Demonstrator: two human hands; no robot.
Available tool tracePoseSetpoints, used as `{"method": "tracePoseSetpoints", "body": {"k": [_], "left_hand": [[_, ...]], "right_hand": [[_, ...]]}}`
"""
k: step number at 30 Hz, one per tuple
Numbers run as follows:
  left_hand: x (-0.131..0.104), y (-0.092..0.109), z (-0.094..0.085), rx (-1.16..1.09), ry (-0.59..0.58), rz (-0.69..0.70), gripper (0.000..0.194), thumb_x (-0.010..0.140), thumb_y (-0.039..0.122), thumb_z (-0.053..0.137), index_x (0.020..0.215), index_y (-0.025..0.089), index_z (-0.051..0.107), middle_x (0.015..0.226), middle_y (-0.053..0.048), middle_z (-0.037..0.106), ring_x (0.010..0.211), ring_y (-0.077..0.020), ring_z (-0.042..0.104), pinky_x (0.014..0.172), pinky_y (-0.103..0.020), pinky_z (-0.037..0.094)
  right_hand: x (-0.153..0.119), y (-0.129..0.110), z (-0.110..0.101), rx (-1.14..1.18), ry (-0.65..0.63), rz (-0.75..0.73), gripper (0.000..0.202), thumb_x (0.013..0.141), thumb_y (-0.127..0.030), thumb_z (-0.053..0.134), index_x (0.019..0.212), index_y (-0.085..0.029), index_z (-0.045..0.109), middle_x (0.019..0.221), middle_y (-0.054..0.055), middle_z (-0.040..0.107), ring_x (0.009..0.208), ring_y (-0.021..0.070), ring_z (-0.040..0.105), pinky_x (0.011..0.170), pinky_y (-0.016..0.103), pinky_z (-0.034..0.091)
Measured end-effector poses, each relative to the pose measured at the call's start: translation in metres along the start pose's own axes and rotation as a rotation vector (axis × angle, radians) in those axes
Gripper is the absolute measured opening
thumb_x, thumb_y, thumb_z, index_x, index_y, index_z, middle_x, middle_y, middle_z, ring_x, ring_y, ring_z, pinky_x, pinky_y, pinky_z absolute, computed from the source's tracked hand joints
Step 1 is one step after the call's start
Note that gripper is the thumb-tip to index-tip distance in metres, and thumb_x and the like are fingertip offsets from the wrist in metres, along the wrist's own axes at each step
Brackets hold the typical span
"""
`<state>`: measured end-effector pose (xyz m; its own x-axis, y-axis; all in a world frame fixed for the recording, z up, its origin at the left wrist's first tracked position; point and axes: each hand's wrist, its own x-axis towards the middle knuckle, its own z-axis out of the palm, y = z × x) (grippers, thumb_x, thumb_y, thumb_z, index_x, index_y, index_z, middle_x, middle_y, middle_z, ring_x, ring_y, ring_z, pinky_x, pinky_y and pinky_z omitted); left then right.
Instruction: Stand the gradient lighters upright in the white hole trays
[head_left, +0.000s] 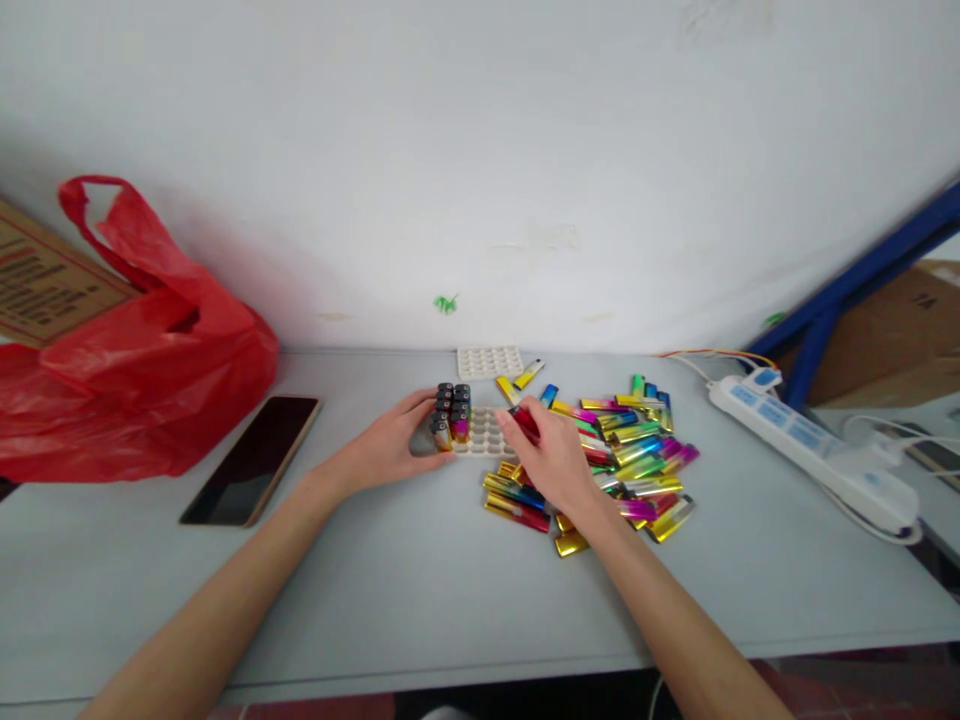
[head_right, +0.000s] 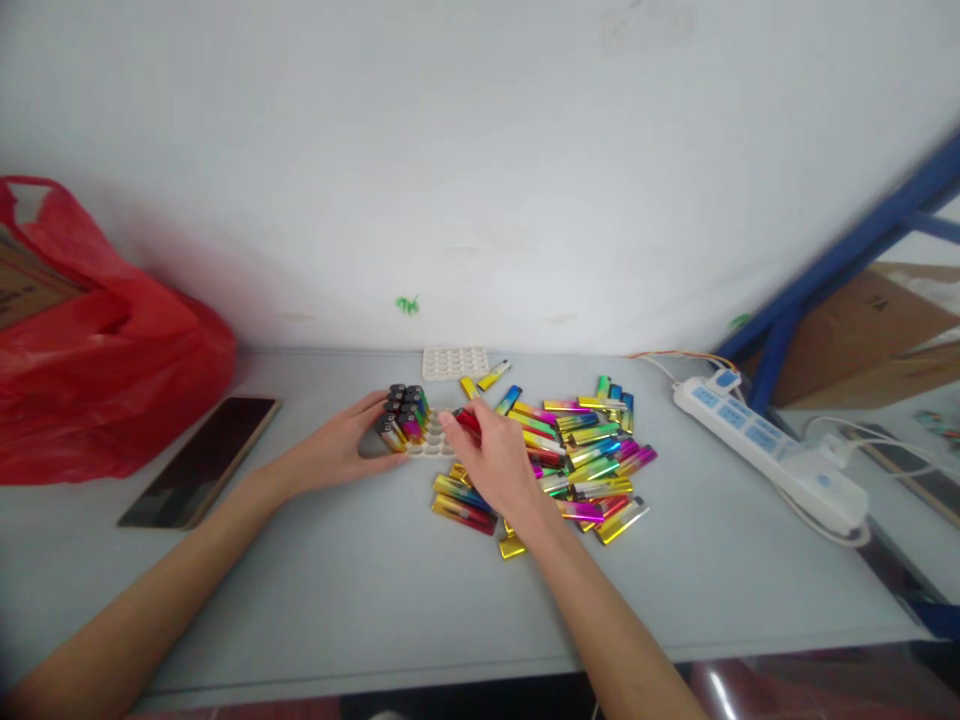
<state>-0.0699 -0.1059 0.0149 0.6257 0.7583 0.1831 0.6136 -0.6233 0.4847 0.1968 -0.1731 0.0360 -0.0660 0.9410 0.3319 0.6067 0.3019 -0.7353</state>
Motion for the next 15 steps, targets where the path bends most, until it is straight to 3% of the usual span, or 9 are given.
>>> {"method": "tracePoseSetpoints", "body": {"k": [5, 8, 11, 15], "left_hand": [[0.000, -0.001, 0.002, 0.013, 0.007, -0.001, 0.074, 0.091, 0.058, 0.077, 0.147, 0.013, 0.060, 0.159, -0.021, 0.058, 0.147, -0.0391, 0.058, 0.130, -0.052, 0.045], [0.000, -0.001, 0.003, -0.004, 0.018, 0.005, 0.075, 0.091, 0.059, 0.077, 0.146, 0.011, 0.060, 0.158, -0.022, 0.059, 0.147, -0.0392, 0.059, 0.129, -0.052, 0.046], [0.000, -0.001, 0.003, -0.021, 0.029, 0.011, 0.073, 0.088, 0.057, 0.080, 0.146, 0.016, 0.061, 0.158, -0.020, 0.060, 0.146, -0.0382, 0.060, 0.128, -0.052, 0.047], [0.002, 0.001, 0.002, -0.022, 0.040, 0.015, 0.072, 0.087, 0.057, 0.081, 0.145, 0.019, 0.062, 0.158, -0.019, 0.061, 0.145, -0.0383, 0.060, 0.128, -0.052, 0.046]], "right_hand": [[-0.002, -0.004, -0.003, -0.003, -0.056, -0.205, 0.029, 0.114, -0.042, 0.047, 0.095, -0.024, 0.060, 0.104, 0.009, 0.066, 0.100, 0.0247, 0.063, 0.092, 0.037, 0.049], [-0.002, -0.005, -0.002, -0.026, -0.119, -0.220, 0.035, 0.112, -0.046, 0.052, 0.086, -0.024, 0.058, 0.094, 0.007, 0.065, 0.093, 0.0240, 0.063, 0.087, 0.036, 0.048], [-0.002, -0.004, 0.001, -0.014, -0.160, -0.160, 0.042, 0.112, -0.050, 0.053, 0.079, -0.024, 0.056, 0.079, 0.003, 0.065, 0.078, 0.0210, 0.062, 0.075, 0.033, 0.045], [0.000, -0.003, 0.008, 0.030, -0.170, -0.161, 0.033, 0.114, -0.045, 0.052, 0.096, -0.022, 0.068, 0.090, 0.005, 0.075, 0.086, 0.0219, 0.070, 0.080, 0.032, 0.048]]}}
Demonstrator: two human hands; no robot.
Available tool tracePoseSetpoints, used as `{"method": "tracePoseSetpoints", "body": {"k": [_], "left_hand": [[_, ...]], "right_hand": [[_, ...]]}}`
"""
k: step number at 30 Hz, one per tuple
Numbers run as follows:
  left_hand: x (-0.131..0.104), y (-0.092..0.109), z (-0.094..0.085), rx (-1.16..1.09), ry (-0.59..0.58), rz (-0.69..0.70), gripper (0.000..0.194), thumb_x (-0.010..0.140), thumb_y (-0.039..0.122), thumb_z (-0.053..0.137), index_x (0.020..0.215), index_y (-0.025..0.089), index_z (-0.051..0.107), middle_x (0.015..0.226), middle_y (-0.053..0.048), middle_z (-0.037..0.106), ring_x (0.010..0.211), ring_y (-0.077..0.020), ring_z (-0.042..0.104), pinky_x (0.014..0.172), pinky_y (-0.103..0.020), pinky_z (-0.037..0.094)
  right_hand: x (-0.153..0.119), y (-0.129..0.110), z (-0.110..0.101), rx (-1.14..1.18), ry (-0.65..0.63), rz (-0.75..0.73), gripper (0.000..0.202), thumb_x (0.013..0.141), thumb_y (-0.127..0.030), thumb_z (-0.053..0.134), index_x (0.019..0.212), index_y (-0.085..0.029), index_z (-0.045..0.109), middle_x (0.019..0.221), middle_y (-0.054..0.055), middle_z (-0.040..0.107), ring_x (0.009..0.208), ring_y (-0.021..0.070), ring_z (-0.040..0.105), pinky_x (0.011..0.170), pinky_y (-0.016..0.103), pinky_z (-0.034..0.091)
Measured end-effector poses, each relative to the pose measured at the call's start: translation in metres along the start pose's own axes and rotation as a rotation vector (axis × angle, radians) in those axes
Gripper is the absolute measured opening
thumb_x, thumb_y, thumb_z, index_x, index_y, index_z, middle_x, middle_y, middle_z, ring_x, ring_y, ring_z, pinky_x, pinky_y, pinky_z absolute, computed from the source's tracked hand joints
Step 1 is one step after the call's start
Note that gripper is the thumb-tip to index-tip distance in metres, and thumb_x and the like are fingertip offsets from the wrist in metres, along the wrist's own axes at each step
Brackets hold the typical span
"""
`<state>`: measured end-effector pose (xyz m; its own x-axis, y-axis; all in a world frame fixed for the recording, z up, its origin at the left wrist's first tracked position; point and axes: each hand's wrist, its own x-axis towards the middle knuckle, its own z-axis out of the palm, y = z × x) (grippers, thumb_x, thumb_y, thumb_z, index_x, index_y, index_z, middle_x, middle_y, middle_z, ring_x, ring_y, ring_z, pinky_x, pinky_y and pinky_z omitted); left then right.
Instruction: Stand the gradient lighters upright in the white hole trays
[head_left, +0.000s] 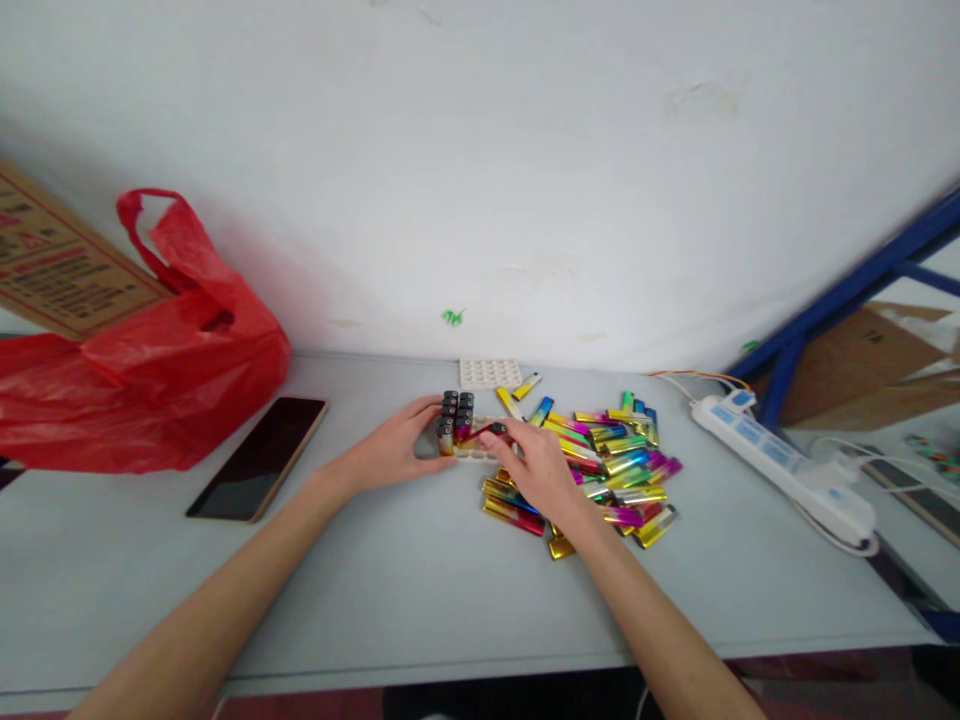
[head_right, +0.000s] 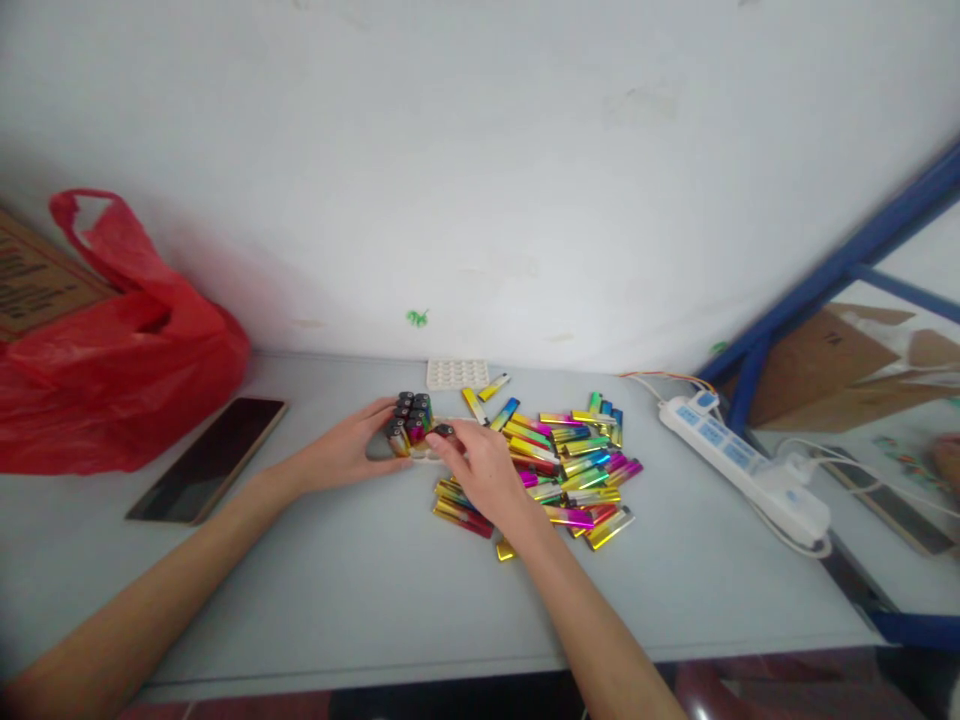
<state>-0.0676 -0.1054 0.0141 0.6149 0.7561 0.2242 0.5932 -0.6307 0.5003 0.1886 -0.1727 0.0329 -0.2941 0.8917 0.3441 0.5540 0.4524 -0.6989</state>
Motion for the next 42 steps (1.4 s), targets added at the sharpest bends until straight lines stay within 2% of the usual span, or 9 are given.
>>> {"method": "tracePoseSetpoints", "body": {"k": [5, 9, 13, 18, 22, 27, 32, 36, 42], "left_hand": [[0.001, 0.000, 0.001, -0.019, 0.017, 0.022, 0.068, 0.088, 0.059, 0.078, 0.143, 0.021, 0.063, 0.153, -0.018, 0.064, 0.141, -0.0370, 0.064, 0.126, -0.051, 0.049], [0.001, -0.004, 0.003, -0.037, 0.035, 0.054, 0.067, 0.088, 0.057, 0.079, 0.143, 0.022, 0.062, 0.151, -0.017, 0.066, 0.140, -0.0352, 0.064, 0.124, -0.050, 0.050], [0.001, -0.006, 0.003, -0.020, 0.019, 0.051, 0.070, 0.089, 0.059, 0.077, 0.143, 0.017, 0.061, 0.153, -0.018, 0.064, 0.142, -0.0370, 0.063, 0.126, -0.051, 0.048], [0.002, -0.008, 0.001, -0.020, 0.032, 0.058, 0.071, 0.088, 0.060, 0.078, 0.141, 0.017, 0.063, 0.149, -0.017, 0.067, 0.138, -0.0377, 0.066, 0.122, -0.052, 0.052], [0.002, -0.009, 0.000, -0.007, 0.025, 0.051, 0.069, 0.088, 0.058, 0.077, 0.141, 0.016, 0.063, 0.148, -0.015, 0.067, 0.134, -0.0382, 0.068, 0.121, -0.054, 0.054], [0.003, -0.013, 0.004, -0.004, 0.034, 0.032, 0.070, 0.084, 0.057, 0.080, 0.139, 0.018, 0.065, 0.150, -0.019, 0.065, 0.137, -0.0412, 0.066, 0.123, -0.055, 0.052], [0.001, -0.011, 0.010, -0.017, 0.055, 0.031, 0.071, 0.080, 0.059, 0.084, 0.136, 0.019, 0.067, 0.152, -0.019, 0.063, 0.140, -0.0411, 0.064, 0.123, -0.054, 0.052], [0.001, -0.009, 0.014, -0.033, 0.077, -0.018, 0.075, 0.079, 0.068, 0.085, 0.133, 0.019, 0.069, 0.149, -0.019, 0.065, 0.138, -0.0407, 0.065, 0.123, -0.053, 0.052], [0.001, -0.010, 0.013, -0.047, 0.038, -0.045, 0.075, 0.081, 0.066, 0.085, 0.137, 0.018, 0.069, 0.155, -0.019, 0.063, 0.144, -0.0402, 0.061, 0.127, -0.052, 0.048]], "right_hand": [[0.010, -0.001, 0.015, -0.276, -0.110, -0.100, 0.031, 0.113, -0.044, 0.055, 0.101, -0.020, 0.069, 0.099, 0.011, 0.075, 0.093, 0.0262, 0.071, 0.087, 0.037, 0.052], [0.017, -0.002, 0.023, -0.550, -0.102, -0.096, 0.039, 0.109, -0.054, 0.059, 0.097, -0.019, 0.073, 0.099, 0.013, 0.076, 0.098, 0.0286, 0.071, 0.095, 0.043, 0.051], [0.013, 0.003, 0.020, -0.505, -0.135, -0.086, 0.048, 0.108, -0.059, 0.058, 0.088, -0.018, 0.072, 0.090, 0.009, 0.076, 0.092, 0.0258, 0.071, 0.094, 0.041, 0.049], [0.009, 0.018, -0.007, -0.243, -0.057, -0.086, 0.045, 0.114, -0.051, 0.049, 0.088, -0.020, 0.069, 0.086, 0.003, 0.073, 0.082, 0.0184, 0.066, 0.081, 0.030, 0.045], [0.007, 0.045, -0.041, -0.306, 0.144, 0.039, 0.041, 0.115, -0.039, 0.047, 0.085, -0.020, 0.067, 0.084, 0.004, 0.071, 0.078, 0.0185, 0.062, 0.079, 0.029, 0.045], [0.012, 0.078, -0.071, -0.370, 0.178, 0.098, 0.030, 0.111, -0.031, 0.050, 0.097, -0.017, 0.072, 0.090, 0.008, 0.074, 0.084, 0.0208, 0.065, 0.085, 0.032, 0.048], [0.056, 0.090, -0.073, -0.409, 0.011, 0.013, 0.015, 0.102, -0.016, 0.065, 0.113, -0.016, 0.075, 0.117, 0.013, 0.076, 0.112, 0.0237, 0.069, 0.106, 0.038, 0.050], [0.081, 0.098, -0.070, -0.449, -0.168, -0.027, 0.029, 0.087, -0.001, 0.076, 0.113, -0.016, 0.078, 0.120, 0.012, 0.077, 0.115, 0.0254, 0.071, 0.111, 0.041, 0.051], [0.077, 0.113, -0.078, -0.482, -0.284, -0.015, 0.018, 0.096, -0.006, 0.070, 0.109, -0.014, 0.079, 0.111, 0.014, 0.077, 0.106, 0.0255, 0.072, 0.102, 0.039, 0.054]]}}
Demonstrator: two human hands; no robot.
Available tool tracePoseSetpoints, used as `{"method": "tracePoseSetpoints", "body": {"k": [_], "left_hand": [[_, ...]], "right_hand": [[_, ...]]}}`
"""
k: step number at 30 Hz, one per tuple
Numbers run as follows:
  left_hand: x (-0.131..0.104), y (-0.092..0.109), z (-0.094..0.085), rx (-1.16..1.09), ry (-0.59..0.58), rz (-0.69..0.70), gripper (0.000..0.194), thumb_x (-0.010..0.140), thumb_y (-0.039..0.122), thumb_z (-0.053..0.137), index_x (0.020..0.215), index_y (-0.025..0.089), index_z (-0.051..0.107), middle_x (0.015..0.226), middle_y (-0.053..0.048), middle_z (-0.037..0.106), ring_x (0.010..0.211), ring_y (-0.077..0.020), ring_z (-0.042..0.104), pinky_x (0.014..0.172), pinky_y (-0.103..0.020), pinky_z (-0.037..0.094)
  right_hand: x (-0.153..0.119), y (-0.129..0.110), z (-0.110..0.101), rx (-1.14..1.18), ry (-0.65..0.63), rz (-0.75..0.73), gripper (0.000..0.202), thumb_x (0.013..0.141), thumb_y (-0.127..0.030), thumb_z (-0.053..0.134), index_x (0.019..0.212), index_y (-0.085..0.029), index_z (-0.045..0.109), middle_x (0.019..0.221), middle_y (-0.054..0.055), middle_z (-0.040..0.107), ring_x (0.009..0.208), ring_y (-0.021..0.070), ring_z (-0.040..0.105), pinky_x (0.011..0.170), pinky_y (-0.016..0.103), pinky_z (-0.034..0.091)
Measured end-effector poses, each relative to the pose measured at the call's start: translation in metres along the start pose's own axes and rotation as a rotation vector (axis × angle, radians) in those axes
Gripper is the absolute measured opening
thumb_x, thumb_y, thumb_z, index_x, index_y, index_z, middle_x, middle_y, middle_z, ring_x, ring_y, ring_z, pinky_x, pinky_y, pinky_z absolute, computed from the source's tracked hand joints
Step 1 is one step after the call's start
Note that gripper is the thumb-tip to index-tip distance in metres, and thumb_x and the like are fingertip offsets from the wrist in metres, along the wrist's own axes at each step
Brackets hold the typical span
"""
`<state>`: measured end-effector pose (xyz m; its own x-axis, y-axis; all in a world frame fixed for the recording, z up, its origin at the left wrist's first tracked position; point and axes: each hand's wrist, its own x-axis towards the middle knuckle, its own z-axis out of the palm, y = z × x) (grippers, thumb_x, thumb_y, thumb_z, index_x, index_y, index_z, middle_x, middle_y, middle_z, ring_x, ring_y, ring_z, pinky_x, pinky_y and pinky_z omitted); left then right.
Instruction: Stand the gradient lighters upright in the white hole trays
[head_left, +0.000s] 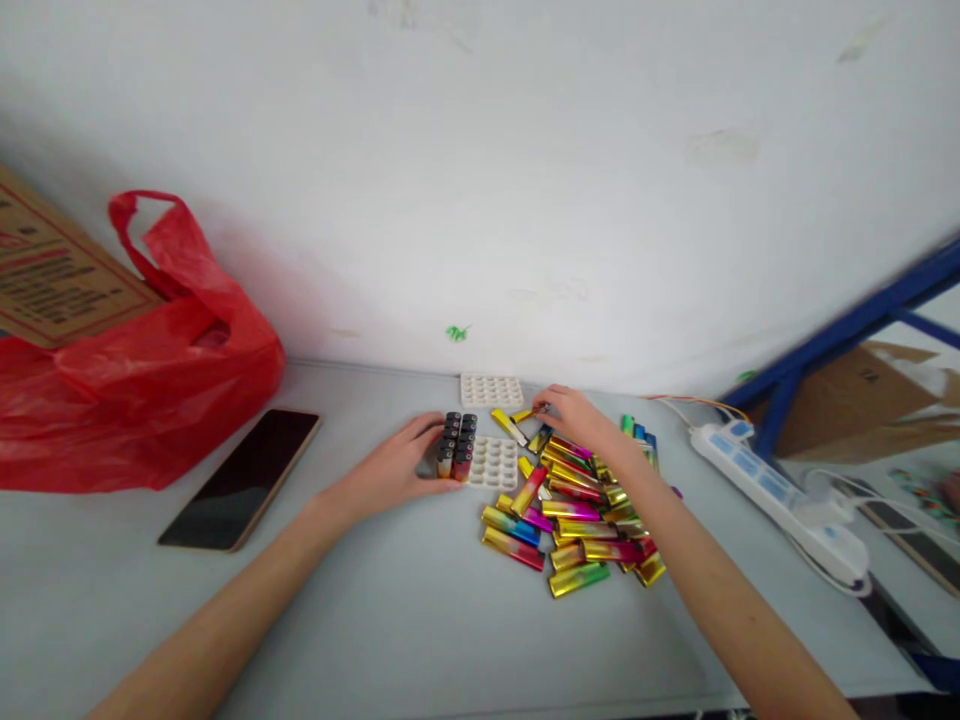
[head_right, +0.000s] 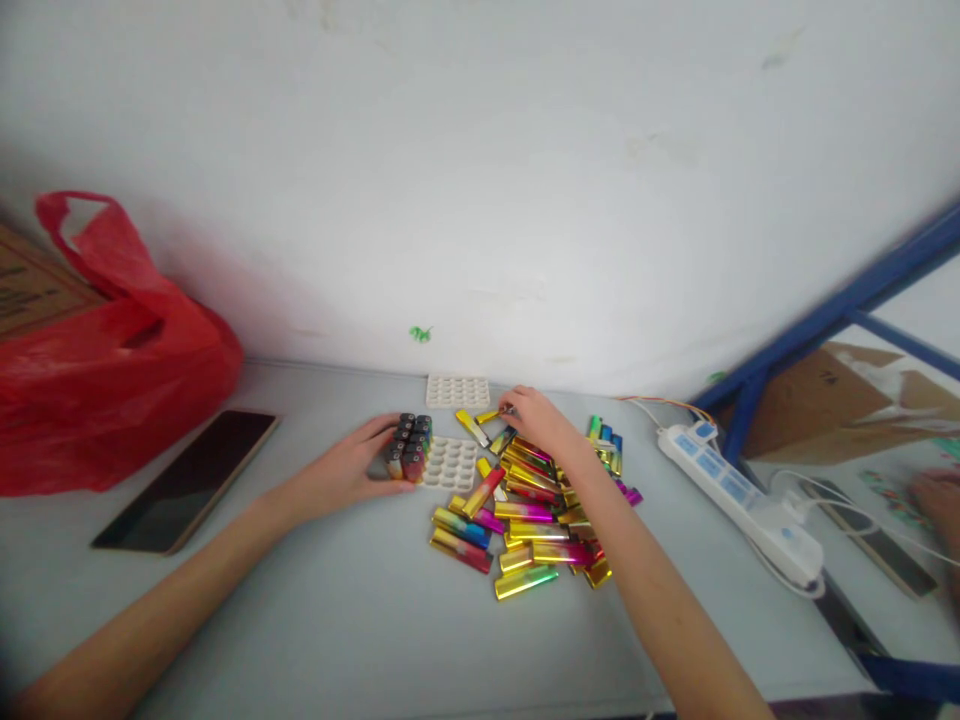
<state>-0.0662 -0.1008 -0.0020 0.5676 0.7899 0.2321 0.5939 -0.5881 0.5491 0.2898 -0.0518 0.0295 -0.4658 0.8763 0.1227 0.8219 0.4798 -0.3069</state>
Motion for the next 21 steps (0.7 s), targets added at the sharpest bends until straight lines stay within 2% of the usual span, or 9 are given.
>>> {"method": "tracePoseSetpoints", "body": {"k": [3, 5, 9, 12, 16, 19, 21], "left_hand": [[0.000, 0.000, -0.002, -0.018, -0.033, 0.005, 0.070, 0.085, 0.060, 0.084, 0.139, 0.018, 0.068, 0.158, -0.018, 0.060, 0.147, -0.0396, 0.058, 0.128, -0.054, 0.047], [-0.001, -0.001, -0.004, -0.033, -0.047, 0.004, 0.069, 0.086, 0.058, 0.084, 0.141, 0.019, 0.066, 0.160, -0.017, 0.058, 0.149, -0.0388, 0.056, 0.129, -0.055, 0.045], [-0.004, 0.000, -0.009, -0.045, -0.064, 0.006, 0.066, 0.088, 0.056, 0.082, 0.141, 0.020, 0.066, 0.162, -0.014, 0.057, 0.153, -0.0365, 0.053, 0.132, -0.049, 0.042], [-0.004, 0.005, -0.010, -0.022, -0.058, -0.004, 0.068, 0.087, 0.058, 0.083, 0.137, 0.015, 0.067, 0.162, -0.019, 0.056, 0.154, -0.0389, 0.052, 0.133, -0.051, 0.041], [-0.004, 0.010, -0.005, 0.021, -0.014, -0.041, 0.078, 0.078, 0.061, 0.089, 0.135, 0.013, 0.066, 0.160, -0.024, 0.056, 0.151, -0.0422, 0.054, 0.131, -0.054, 0.043], [-0.003, 0.011, -0.002, 0.034, 0.011, -0.071, 0.074, 0.077, 0.062, 0.090, 0.130, 0.014, 0.069, 0.160, -0.023, 0.056, 0.148, -0.0420, 0.057, 0.129, -0.054, 0.045], [-0.003, 0.011, -0.002, 0.031, 0.003, -0.078, 0.072, 0.078, 0.061, 0.089, 0.130, 0.015, 0.070, 0.160, -0.022, 0.056, 0.147, -0.0412, 0.059, 0.129, -0.054, 0.046]], "right_hand": [[-0.006, 0.009, -0.002, 0.011, -0.011, 0.000, 0.017, 0.100, -0.013, 0.067, 0.111, -0.015, 0.081, 0.108, 0.014, 0.077, 0.104, 0.0266, 0.072, 0.101, 0.040, 0.055], [-0.013, 0.014, -0.003, 0.052, 0.034, -0.008, 0.018, 0.103, -0.020, 0.065, 0.112, -0.016, 0.081, 0.108, 0.014, 0.077, 0.104, 0.0279, 0.073, 0.101, 0.042, 0.056], [-0.038, 0.009, -0.004, 0.287, 0.280, 0.072, 0.030, 0.108, -0.041, 0.059, 0.112, -0.019, 0.078, 0.105, 0.012, 0.077, 0.100, 0.0277, 0.074, 0.093, 0.042, 0.059], [-0.057, -0.009, -0.004, 0.571, 0.418, 0.213, 0.037, 0.108, -0.052, 0.058, 0.119, -0.021, 0.075, 0.089, 0.005, 0.075, 0.082, 0.0221, 0.072, 0.081, 0.037, 0.059], [-0.062, -0.043, -0.005, 0.968, 0.532, 0.326, 0.036, 0.092, -0.055, 0.081, 0.111, -0.023, 0.080, 0.074, -0.002, 0.064, 0.069, 0.0167, 0.061, 0.067, 0.030, 0.054], [-0.056, -0.070, -0.004, 1.398, 0.606, 0.399, 0.037, 0.082, -0.056, 0.090, 0.094, -0.025, 0.076, 0.077, -0.003, 0.062, 0.070, 0.0136, 0.060, 0.066, 0.026, 0.055], [-0.054, -0.085, -0.002, 1.590, 0.540, 0.440, 0.041, 0.081, -0.059, 0.090, 0.084, -0.025, 0.068, 0.086, -0.002, 0.066, 0.075, 0.0134, 0.064, 0.069, 0.026, 0.058]]}}
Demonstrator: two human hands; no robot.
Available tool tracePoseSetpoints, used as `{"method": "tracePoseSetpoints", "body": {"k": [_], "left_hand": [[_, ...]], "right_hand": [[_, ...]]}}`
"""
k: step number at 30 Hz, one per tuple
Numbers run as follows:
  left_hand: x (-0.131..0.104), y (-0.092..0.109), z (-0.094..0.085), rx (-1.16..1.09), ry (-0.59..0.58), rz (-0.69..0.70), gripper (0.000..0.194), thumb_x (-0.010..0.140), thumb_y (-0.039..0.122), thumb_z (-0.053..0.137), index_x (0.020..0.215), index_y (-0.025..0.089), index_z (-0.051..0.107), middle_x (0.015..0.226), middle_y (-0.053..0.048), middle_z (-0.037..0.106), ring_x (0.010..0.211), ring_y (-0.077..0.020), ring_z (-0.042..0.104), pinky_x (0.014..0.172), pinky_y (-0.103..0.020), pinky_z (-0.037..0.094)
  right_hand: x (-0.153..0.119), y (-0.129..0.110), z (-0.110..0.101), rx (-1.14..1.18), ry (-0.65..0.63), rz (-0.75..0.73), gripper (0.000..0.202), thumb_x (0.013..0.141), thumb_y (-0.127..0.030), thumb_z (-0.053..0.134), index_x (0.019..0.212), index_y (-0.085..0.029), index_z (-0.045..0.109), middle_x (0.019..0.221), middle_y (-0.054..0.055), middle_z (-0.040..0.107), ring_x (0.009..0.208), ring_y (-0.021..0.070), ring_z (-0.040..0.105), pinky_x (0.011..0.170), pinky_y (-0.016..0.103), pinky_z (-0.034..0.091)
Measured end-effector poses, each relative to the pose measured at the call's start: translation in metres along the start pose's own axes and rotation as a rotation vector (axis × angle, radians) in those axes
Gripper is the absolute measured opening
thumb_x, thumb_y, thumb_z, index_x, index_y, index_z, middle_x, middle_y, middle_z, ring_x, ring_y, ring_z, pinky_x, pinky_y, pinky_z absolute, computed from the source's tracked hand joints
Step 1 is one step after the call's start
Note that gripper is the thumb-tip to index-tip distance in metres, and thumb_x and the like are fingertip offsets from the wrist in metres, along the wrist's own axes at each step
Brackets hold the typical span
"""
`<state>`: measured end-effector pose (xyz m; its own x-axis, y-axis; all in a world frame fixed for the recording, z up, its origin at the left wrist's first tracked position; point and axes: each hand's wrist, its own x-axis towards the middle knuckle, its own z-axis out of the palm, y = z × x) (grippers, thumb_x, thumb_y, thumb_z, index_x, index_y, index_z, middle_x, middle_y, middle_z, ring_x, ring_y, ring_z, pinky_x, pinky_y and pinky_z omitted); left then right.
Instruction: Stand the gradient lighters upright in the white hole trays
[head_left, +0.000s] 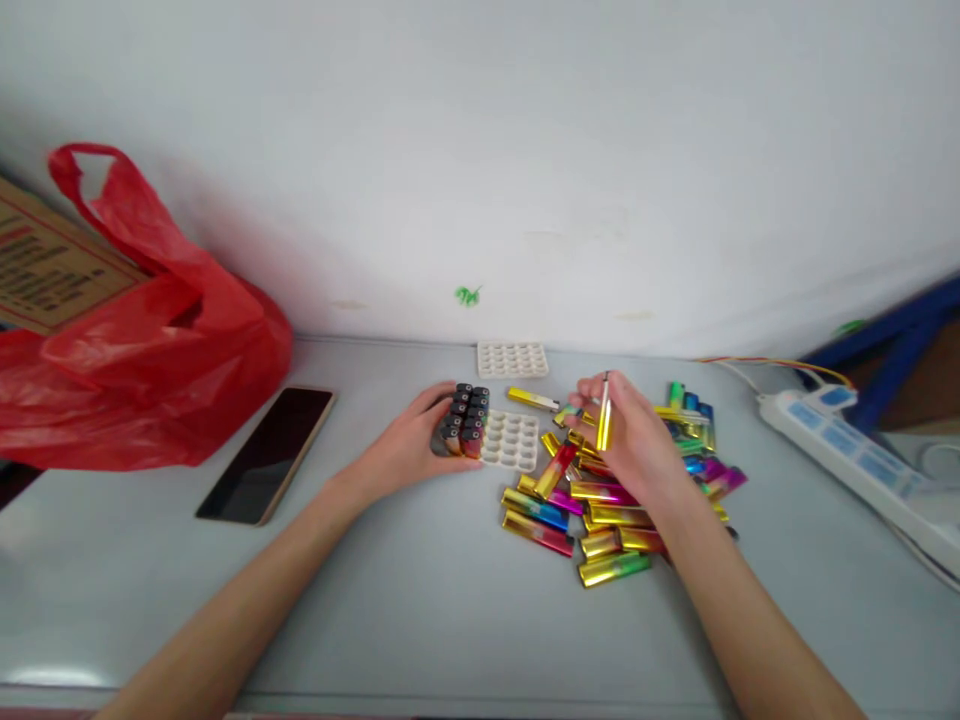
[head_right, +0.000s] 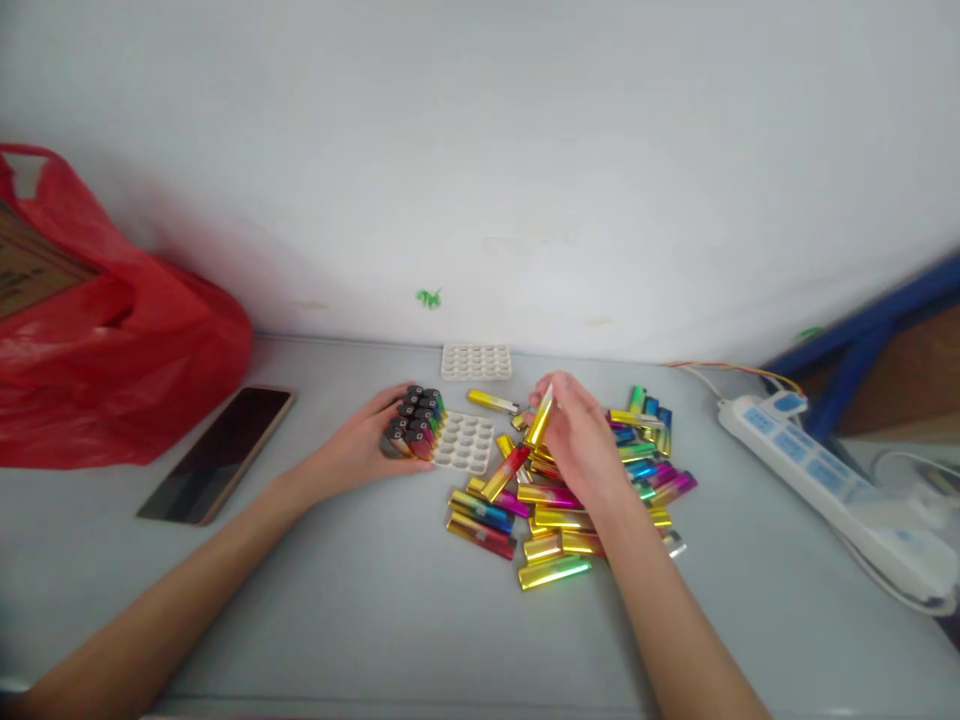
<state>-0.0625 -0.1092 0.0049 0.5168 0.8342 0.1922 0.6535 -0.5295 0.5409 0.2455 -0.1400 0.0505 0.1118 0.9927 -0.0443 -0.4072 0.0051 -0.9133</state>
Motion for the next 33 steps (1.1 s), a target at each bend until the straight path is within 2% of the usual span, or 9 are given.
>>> {"method": "tracePoseSetpoints", "body": {"k": [3, 6, 8, 10, 14, 18, 21, 28, 33], "left_hand": [[0.000, -0.002, -0.001, -0.009, -0.009, 0.008, 0.073, 0.079, 0.062, 0.088, 0.133, 0.016, 0.069, 0.159, -0.021, 0.057, 0.146, -0.0405, 0.060, 0.129, -0.054, 0.046], [-0.001, -0.004, -0.001, -0.011, -0.004, 0.015, 0.073, 0.079, 0.063, 0.088, 0.133, 0.018, 0.070, 0.157, -0.019, 0.059, 0.145, -0.0400, 0.061, 0.129, -0.055, 0.046], [-0.001, -0.004, -0.001, -0.009, -0.002, 0.007, 0.071, 0.079, 0.062, 0.088, 0.132, 0.019, 0.070, 0.157, -0.019, 0.059, 0.144, -0.0398, 0.062, 0.128, -0.055, 0.047], [-0.001, -0.004, 0.000, -0.004, -0.006, -0.006, 0.070, 0.080, 0.062, 0.088, 0.132, 0.020, 0.070, 0.158, -0.018, 0.059, 0.144, -0.0396, 0.062, 0.128, -0.054, 0.047], [-0.001, -0.004, 0.000, 0.001, -0.014, -0.010, 0.069, 0.080, 0.063, 0.087, 0.132, 0.021, 0.070, 0.159, -0.016, 0.059, 0.146, -0.0376, 0.061, 0.130, -0.048, 0.046], [-0.001, -0.005, 0.000, 0.003, -0.012, -0.025, 0.064, 0.080, 0.065, 0.085, 0.130, 0.026, 0.071, 0.157, -0.011, 0.060, 0.143, -0.0359, 0.064, 0.129, -0.046, 0.047], [-0.001, -0.006, 0.001, 0.004, -0.012, -0.015, 0.062, 0.080, 0.067, 0.083, 0.127, 0.027, 0.072, 0.156, -0.010, 0.061, 0.143, -0.0359, 0.064, 0.129, -0.046, 0.048], [0.000, -0.005, 0.000, 0.010, -0.023, -0.020, 0.063, 0.082, 0.070, 0.080, 0.128, 0.028, 0.072, 0.157, -0.010, 0.061, 0.143, -0.0352, 0.064, 0.128, -0.045, 0.048], [0.000, -0.002, -0.003, 0.003, -0.037, -0.029, 0.068, 0.083, 0.070, 0.079, 0.133, 0.025, 0.070, 0.157, -0.012, 0.061, 0.142, -0.0372, 0.064, 0.128, -0.049, 0.046]], "right_hand": [[-0.012, 0.006, 0.010, 0.034, -0.143, 0.163, 0.043, 0.087, -0.062, 0.084, 0.086, -0.026, 0.060, 0.084, -0.004, 0.068, 0.058, 0.0105, 0.057, 0.056, 0.025, 0.054], [-0.022, 0.009, 0.014, -0.090, -0.237, 0.210, 0.041, 0.092, -0.065, 0.078, 0.101, -0.028, 0.063, 0.060, -0.011, 0.049, 0.041, 0.0066, 0.027, 0.039, 0.018, 0.027], [-0.026, 0.009, 0.016, -0.218, -0.231, 0.175, 0.046, 0.093, -0.070, 0.075, 0.103, -0.026, 0.066, 0.056, -0.012, 0.037, 0.043, 0.0068, 0.022, 0.041, 0.019, 0.019], [-0.027, 0.009, 0.020, -0.325, -0.183, 0.140, 0.057, 0.093, -0.078, 0.066, 0.085, -0.022, 0.065, 0.054, -0.011, 0.033, 0.045, 0.0075, 0.025, 0.043, 0.021, 0.019], [-0.025, 0.015, 0.026, -0.519, -0.031, 0.111, 0.075, 0.098, -0.081, 0.047, 0.050, -0.024, 0.040, 0.044, -0.005, 0.033, 0.043, 0.0088, 0.030, 0.045, 0.027, 0.021], [-0.021, 0.025, 0.026, -0.617, -0.001, 0.098, 0.065, 0.104, -0.058, 0.038, 0.048, -0.026, 0.037, 0.042, -0.004, 0.036, 0.042, 0.0108, 0.035, 0.049, 0.029, 0.027], [-0.020, 0.029, 0.025, -0.663, 0.009, 0.054, 0.059, 0.102, -0.046, 0.038, 0.048, -0.026, 0.038, 0.042, -0.004, 0.039, 0.043, 0.0115, 0.038, 0.051, 0.029, 0.030], [-0.020, 0.027, 0.025, -0.646, 0.045, 0.067, 0.068, 0.100, -0.065, 0.044, 0.045, -0.027, 0.038, 0.041, -0.004, 0.036, 0.041, 0.0110, 0.033, 0.049, 0.030, 0.026], [-0.020, 0.027, 0.021, -0.721, 0.029, 0.008, 0.064, 0.104, -0.053, 0.040, 0.046, -0.027, 0.038, 0.042, -0.003, 0.037, 0.044, 0.0133, 0.039, 0.051, 0.030, 0.029]]}}
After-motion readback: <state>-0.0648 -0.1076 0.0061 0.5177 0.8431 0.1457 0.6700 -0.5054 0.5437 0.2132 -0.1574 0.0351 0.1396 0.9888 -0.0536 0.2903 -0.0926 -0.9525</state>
